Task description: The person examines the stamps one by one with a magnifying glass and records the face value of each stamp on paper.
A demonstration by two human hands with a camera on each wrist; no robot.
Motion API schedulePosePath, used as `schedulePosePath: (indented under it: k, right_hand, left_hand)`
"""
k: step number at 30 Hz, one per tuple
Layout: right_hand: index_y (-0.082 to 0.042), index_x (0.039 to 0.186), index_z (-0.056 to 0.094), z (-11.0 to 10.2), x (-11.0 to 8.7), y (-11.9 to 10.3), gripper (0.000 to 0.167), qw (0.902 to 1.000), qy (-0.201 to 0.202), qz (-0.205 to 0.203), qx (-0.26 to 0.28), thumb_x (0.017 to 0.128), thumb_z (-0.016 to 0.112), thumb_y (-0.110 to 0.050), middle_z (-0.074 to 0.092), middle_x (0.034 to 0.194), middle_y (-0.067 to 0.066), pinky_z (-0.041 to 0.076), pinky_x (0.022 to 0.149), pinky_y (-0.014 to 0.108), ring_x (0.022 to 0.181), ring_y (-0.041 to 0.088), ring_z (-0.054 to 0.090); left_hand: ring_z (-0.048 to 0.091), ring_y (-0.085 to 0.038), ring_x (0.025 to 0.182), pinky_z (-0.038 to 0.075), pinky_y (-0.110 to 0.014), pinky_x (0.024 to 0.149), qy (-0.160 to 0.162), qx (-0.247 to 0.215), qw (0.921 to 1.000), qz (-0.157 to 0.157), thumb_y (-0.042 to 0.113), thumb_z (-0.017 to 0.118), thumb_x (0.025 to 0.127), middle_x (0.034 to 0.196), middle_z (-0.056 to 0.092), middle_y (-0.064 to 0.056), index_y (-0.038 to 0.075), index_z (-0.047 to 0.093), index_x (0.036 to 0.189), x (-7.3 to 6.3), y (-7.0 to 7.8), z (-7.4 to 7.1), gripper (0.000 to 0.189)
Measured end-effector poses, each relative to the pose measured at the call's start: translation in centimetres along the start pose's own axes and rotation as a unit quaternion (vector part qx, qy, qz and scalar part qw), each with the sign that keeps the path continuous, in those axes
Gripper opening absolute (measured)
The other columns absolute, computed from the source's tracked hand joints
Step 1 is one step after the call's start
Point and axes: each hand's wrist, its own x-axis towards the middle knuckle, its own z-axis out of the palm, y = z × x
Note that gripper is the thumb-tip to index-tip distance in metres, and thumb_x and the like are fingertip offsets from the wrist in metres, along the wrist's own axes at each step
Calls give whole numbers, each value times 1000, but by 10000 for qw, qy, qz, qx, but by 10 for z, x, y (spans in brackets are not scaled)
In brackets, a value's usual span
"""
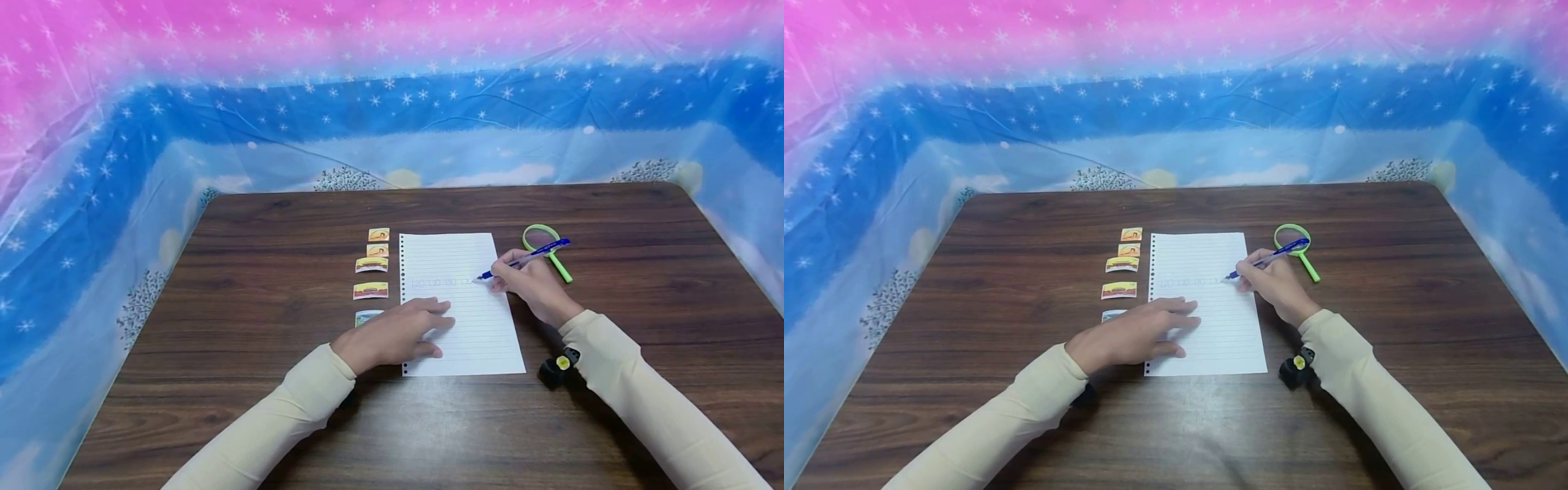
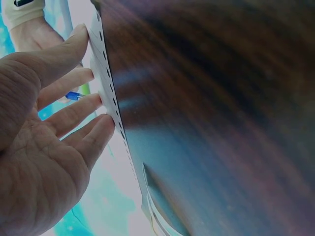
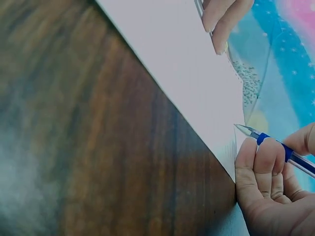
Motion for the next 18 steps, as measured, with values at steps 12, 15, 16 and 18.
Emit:
schedulePosePath:
  k: [12,15,16,18]
  right_hand:
    - [4,108,55,3,-1,-1,19,9997,142,86,198,96,56,-10,62,96,15,58,79,25,82,14,67]
    - [3,108,56,3,-2,-1,18,9997,131,64,203,96,56,-10,62,96,15,58,80,24,82,14,67]
    - [3,108,56,3,-1,-1,18,9997,133,52,195,96,56,-10,62,96,16,58,79,24,82,14,68]
    - [4,108,56,2,-1,1,18,9998,131,33,156,97,57,-10,63,96,17,58,80,25,81,14,68]
  left_hand:
    - [36,-24,147,31,-35,118,-39,-4,10000,0,28,74,94,157,43,-10,9,57,144,0,1,-1,56]
    - [36,-24,147,31,-35,118,-49,-7,10000,-1,27,74,94,157,43,-10,9,57,144,1,1,-1,56]
    - [36,-24,147,31,-35,118,-51,-8,10000,-5,27,74,94,157,43,-10,9,57,144,1,1,-1,56]
    - [36,-24,147,31,-35,118,-48,-5,10000,-4,27,74,94,156,43,-10,9,58,144,1,1,-1,56]
